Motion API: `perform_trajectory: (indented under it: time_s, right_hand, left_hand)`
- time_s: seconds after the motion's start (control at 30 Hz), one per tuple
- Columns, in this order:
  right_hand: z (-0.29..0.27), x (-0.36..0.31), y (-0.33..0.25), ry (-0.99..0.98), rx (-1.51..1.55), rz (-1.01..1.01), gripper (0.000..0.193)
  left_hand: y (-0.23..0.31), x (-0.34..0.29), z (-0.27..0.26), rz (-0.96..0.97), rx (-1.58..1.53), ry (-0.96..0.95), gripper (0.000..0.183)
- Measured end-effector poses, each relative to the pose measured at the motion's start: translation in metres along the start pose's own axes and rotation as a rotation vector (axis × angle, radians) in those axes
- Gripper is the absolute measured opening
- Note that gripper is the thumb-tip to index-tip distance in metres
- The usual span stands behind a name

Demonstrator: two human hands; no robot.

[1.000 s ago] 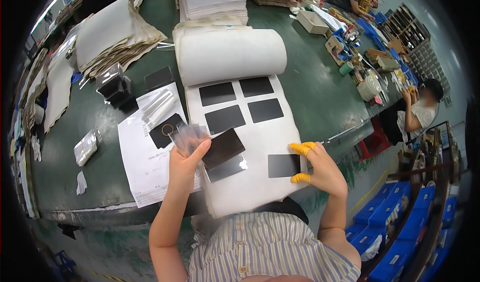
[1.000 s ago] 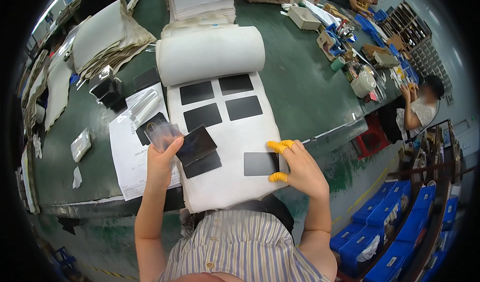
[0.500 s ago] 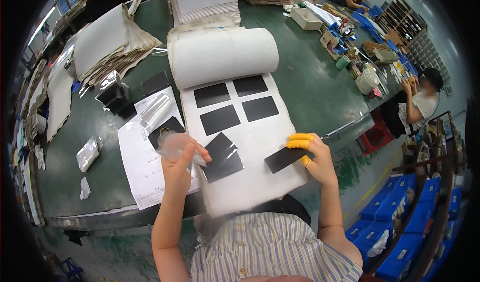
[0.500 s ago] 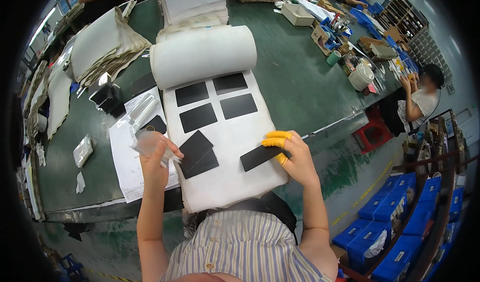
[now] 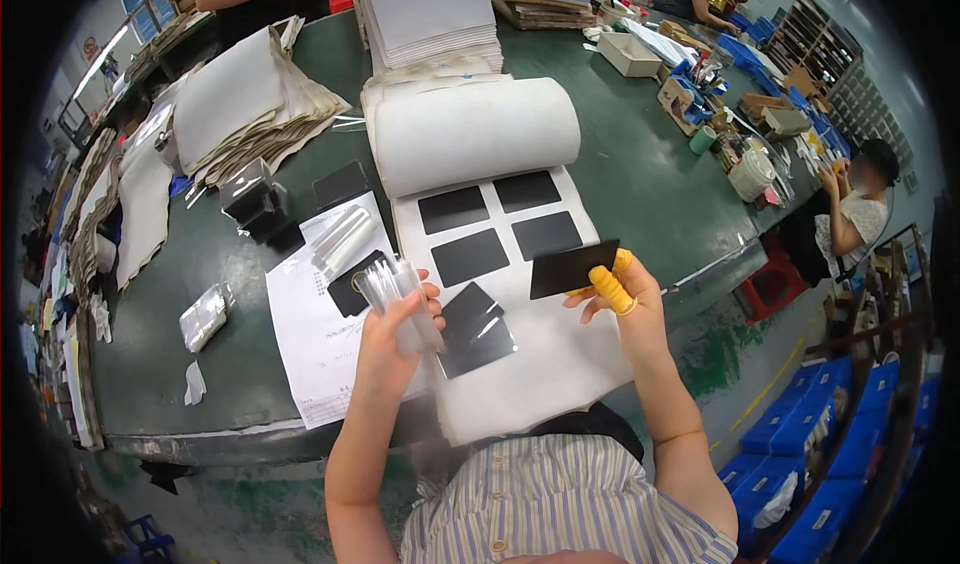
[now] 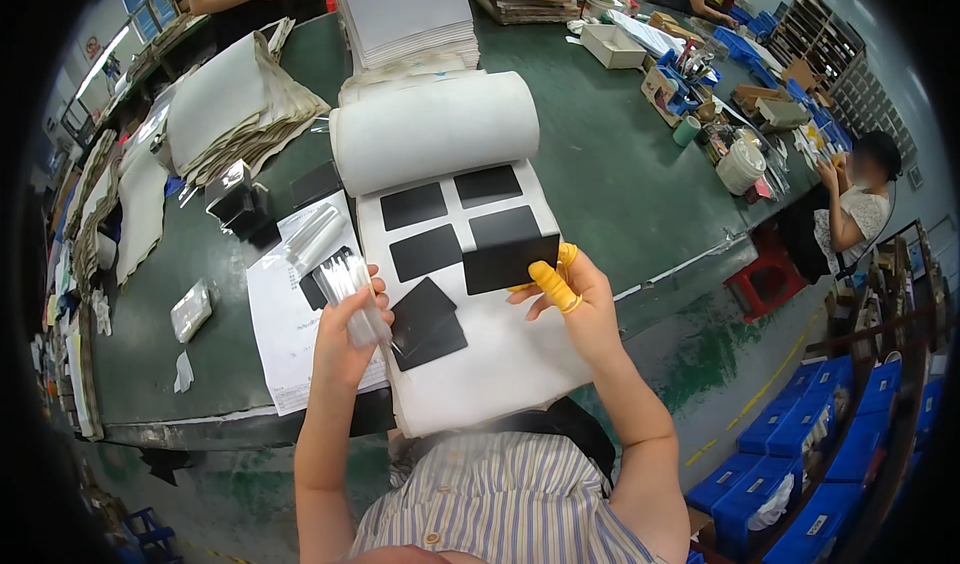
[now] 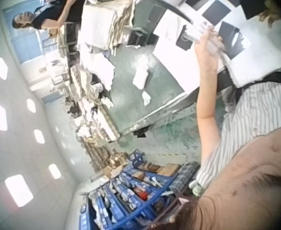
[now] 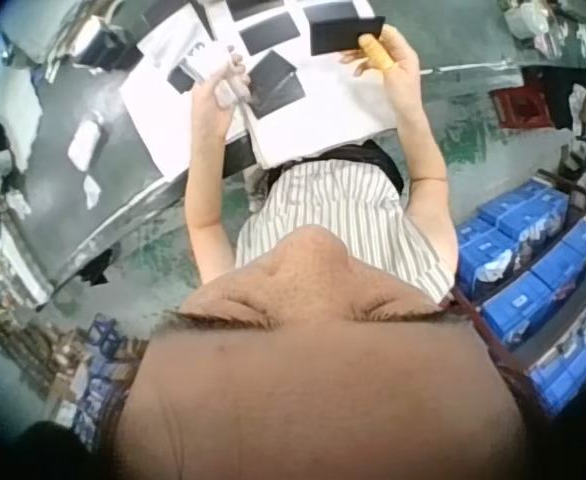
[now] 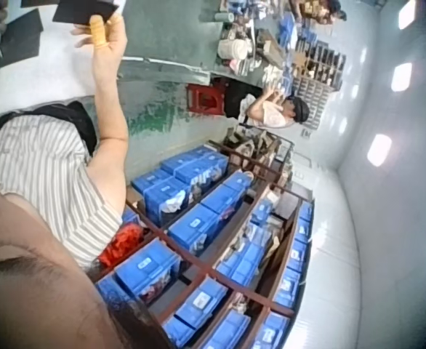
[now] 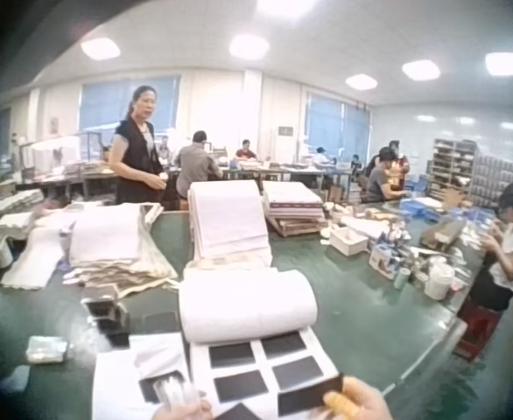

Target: The person repeatedly picks small black rectangular electronic components from a sheet and places them into clear plastic bags. They then stack the filled bags on the table. The task is performed continuously in a factory setting with other workers visible in the background.

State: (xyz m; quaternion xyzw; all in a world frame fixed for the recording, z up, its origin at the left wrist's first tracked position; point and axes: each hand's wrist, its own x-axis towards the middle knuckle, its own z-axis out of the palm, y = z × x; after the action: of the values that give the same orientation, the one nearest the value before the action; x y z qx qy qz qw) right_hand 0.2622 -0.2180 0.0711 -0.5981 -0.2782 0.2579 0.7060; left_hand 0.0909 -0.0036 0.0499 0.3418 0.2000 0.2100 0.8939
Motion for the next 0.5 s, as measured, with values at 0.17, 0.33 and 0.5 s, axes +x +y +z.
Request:
perform_trajectory:
  time_s: [0.17, 0.33, 0.5]
  right_hand:
    - [0.019, 0.010, -0.014, -0.074, 0.085, 0.027, 0.029]
    - [0.030, 0.016, -0.016, -0.171, 0.166, 0.070, 0.030]
    - [0.035, 0.020, -0.013, -0.182, 0.065, -0.021, 0.036]
  left_hand:
    - [-0.003, -0.002, -0.004, 0.009, 0.086, -0.051, 0.032]
    - [-0.003, -0.006, -0.003, 0.003, 0.138, 0.006, 0.027]
    - [-0.005, -0.008, -0.001, 0.057, 0.320, -0.020, 0.025]
